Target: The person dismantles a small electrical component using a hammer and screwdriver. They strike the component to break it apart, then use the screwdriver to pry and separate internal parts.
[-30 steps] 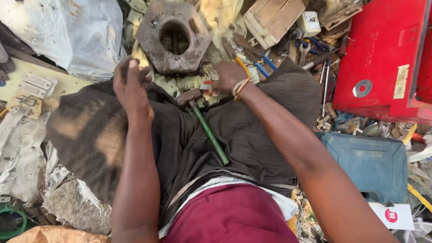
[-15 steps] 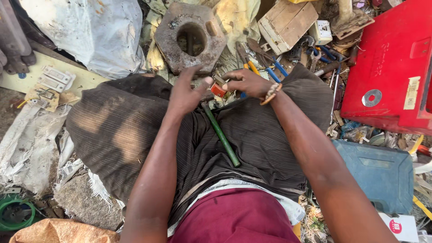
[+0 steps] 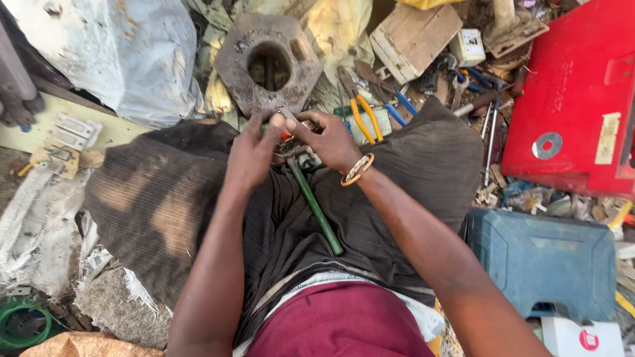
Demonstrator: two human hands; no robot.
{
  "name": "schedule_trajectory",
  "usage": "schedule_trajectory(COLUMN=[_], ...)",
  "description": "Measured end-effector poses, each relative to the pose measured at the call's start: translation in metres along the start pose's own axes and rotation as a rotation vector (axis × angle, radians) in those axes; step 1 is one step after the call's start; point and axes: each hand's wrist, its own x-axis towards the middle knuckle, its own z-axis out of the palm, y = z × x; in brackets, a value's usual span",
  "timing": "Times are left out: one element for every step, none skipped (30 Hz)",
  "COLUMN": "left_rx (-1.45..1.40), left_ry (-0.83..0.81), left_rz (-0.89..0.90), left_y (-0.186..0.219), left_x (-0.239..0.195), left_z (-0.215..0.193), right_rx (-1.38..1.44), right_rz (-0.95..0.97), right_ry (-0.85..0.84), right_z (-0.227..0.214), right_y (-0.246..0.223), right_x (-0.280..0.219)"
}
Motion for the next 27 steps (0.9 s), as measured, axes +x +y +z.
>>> schedule_trajectory(left_rx=[0.170, 0.340, 0.322, 0.302, 0.281, 0.331, 0.380, 0.429, 0.468, 0.504, 0.540, 0.611, 0.681, 0.750, 0.766, 0.781, 0.797, 0.788, 0.779, 0.768, 0.812, 0.859, 0.905, 0.874, 0.843, 0.820, 0.805], left_ry=[0.047, 0.090, 0.104, 0.114, 0.124, 0.154, 0.184, 0.212, 0.218, 0.224, 0.230, 0.204, 0.177, 0.150, 0.189, 0.227, 0.266, 0.267, 0.267, 0.264, 0.282, 0.305, 0.327, 0.312, 0.297, 0.291, 0.308], left_rz=[0.025, 0.049, 0.051, 0.049, 0.046, 0.077, 0.109, 0.145, 0.202, 0.259, 0.316, 0.345, 0.374, 0.402, 0.430, 0.458, 0.486, 0.426, 0.366, 0.302, 0.314, 0.322, 0.331, 0.302, 0.274, 0.246, 0.273], left_y=[0.001, 0.001, 0.001, 0.000, -0.001, -0.002, -0.001, 0.001, 0.002, 0.004, 0.005, 0.005, 0.005, 0.003, 0.002, 0.001, -0.001, 0.000, 0.000, -0.002, -0.003, -0.005, -0.007, -0.009, -0.010, -0.012, -0.013], left_x=[0.002, 0.004, 0.009, 0.013, 0.018, 0.025, 0.033, 0.042, 0.050, 0.058, 0.065, 0.069, 0.073, 0.075, 0.075, 0.075, 0.075, 0.077, 0.079, 0.079, 0.082, 0.084, 0.087, 0.091, 0.094, 0.099, 0.105], left_z=[0.006, 0.011, 0.014, 0.017, 0.019, 0.016, 0.013, 0.009, 0.003, -0.002, -0.008, -0.013, -0.017, -0.018, -0.017, -0.015, -0.011, -0.005, 0.002, 0.011, 0.020, 0.026, 0.031, 0.034, 0.036, 0.030, 0.023], right_rx=[-0.088, -0.087, -0.086, -0.087, -0.017, 0.053, 0.123, 0.032, -0.059, -0.152, -0.085, -0.016, 0.052, -0.031, -0.114, -0.197, -0.277, -0.360, -0.442, -0.436, -0.430, -0.422, -0.491, -0.559, -0.627, -0.655, -0.683], right_rz=[-0.050, -0.065, -0.079, -0.088, -0.018, 0.048, 0.113, 0.058, 0.003, -0.050, -0.036, -0.018, 0.000, -0.024, -0.049, -0.072, -0.058, -0.047, -0.036, 0.029, 0.093, 0.154, 0.209, 0.262, 0.315, 0.322, 0.327], right_ry=[0.050, 0.041, 0.032, 0.022, -0.034, -0.089, -0.145, -0.134, -0.122, -0.111, -0.138, -0.165, -0.191, -0.196, -0.200, -0.205, -0.146, -0.083, -0.020, -0.011, -0.001, 0.005, -0.039, -0.081, -0.123, -0.190, -0.256], right_z=[-0.002, -0.002, -0.004, -0.004, -0.004, -0.003, -0.001, -0.001, 0.000, 0.001, 0.000, 0.000, 0.000, 0.001, 0.001, 0.001, 0.002, 0.004, 0.004, 0.004, 0.003, 0.003, 0.001, -0.001, -0.003, -0.001, 0.003], right_y=[0.000, 0.003, 0.007, 0.013, 0.020, 0.026, 0.032, 0.037, 0.041, 0.044, 0.045, 0.047, 0.047, 0.046, 0.044, 0.040, 0.036, 0.030, 0.024, 0.020, 0.016, 0.012, 0.008, 0.004, 0.000, -0.005, -0.009], right_x=[0.004, 0.007, 0.012, 0.013, 0.013, 0.016, 0.017, 0.020, 0.021, 0.023, 0.027, 0.027, 0.028, 0.028, 0.027, 0.026, 0.023, 0.020, 0.019, 0.015, 0.012, 0.009, 0.006, 0.003, -0.001, -0.003, -0.008])
